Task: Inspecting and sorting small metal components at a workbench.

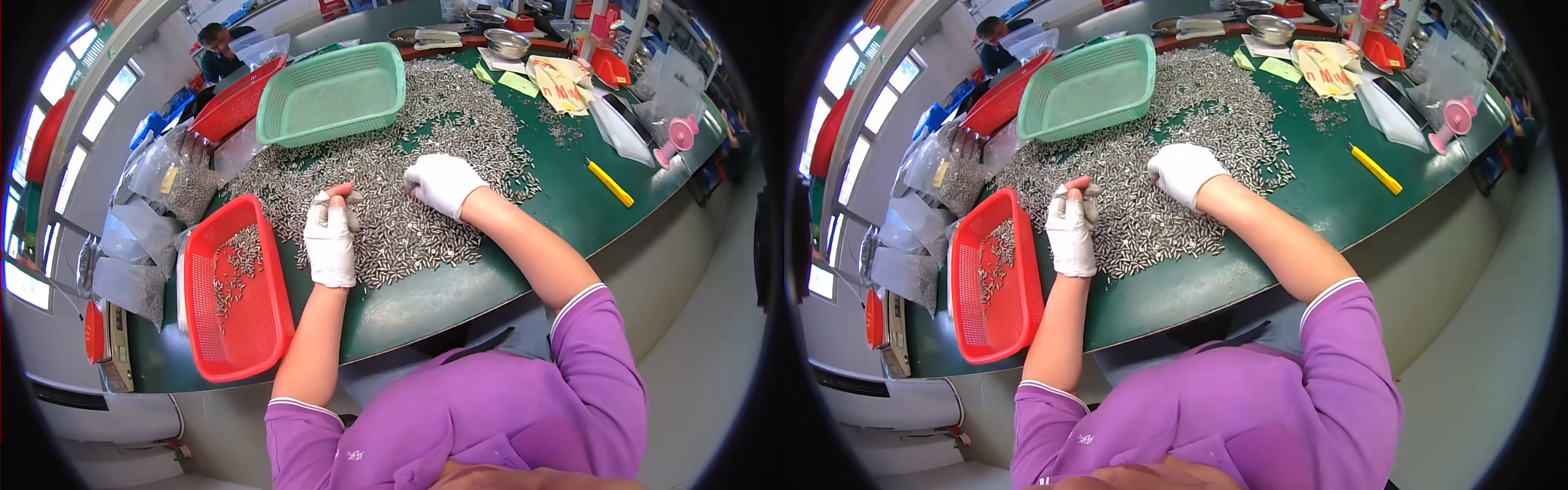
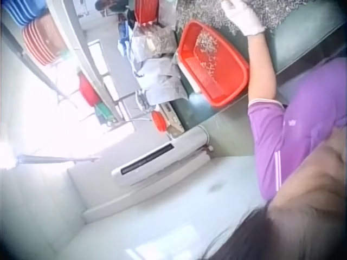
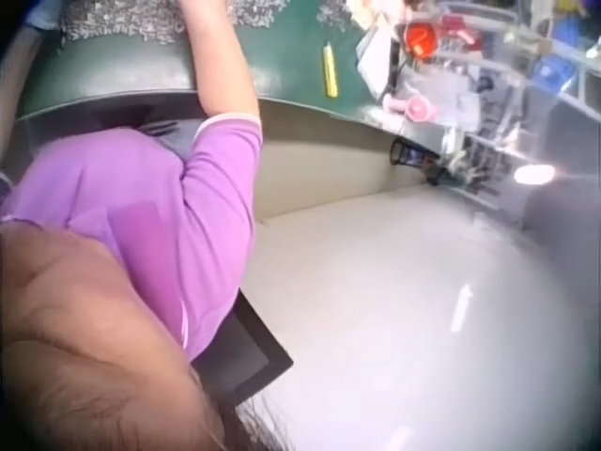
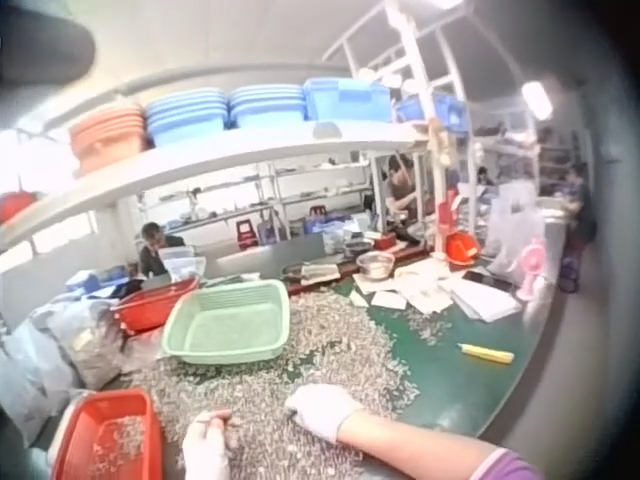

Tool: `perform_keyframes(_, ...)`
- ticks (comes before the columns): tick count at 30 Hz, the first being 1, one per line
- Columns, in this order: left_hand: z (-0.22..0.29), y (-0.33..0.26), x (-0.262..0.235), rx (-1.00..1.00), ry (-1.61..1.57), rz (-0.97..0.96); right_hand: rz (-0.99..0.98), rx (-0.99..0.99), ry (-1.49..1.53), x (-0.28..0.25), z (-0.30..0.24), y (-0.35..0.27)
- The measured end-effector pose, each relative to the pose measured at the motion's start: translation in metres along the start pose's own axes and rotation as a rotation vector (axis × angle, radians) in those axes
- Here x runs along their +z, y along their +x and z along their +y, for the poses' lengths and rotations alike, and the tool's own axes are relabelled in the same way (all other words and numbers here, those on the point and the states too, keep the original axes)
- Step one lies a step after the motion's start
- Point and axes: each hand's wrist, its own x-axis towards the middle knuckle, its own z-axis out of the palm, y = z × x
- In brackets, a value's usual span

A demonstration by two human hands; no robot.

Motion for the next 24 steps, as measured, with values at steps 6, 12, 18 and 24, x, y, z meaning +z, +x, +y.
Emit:
perform_keyframes(6,-0.002,-0.002,0.002,-0.041,0.084,-0.025,0.0,-0.036,0.099,-0.019,0.003,-0.003)
perform_keyframes(12,-0.004,-0.003,0.006,-0.087,0.05,-0.052,-0.047,-0.076,0.042,-0.007,-0.006,-0.009)
perform_keyframes(18,0.001,-0.008,0.008,-0.159,0.059,-0.101,0.162,-0.12,0.08,-0.003,-0.003,-0.009)
perform_keyframes(24,0.01,-0.01,0.013,-0.443,-0.005,-0.323,0.334,-0.352,0.313,-0.018,-0.023,-0.012)
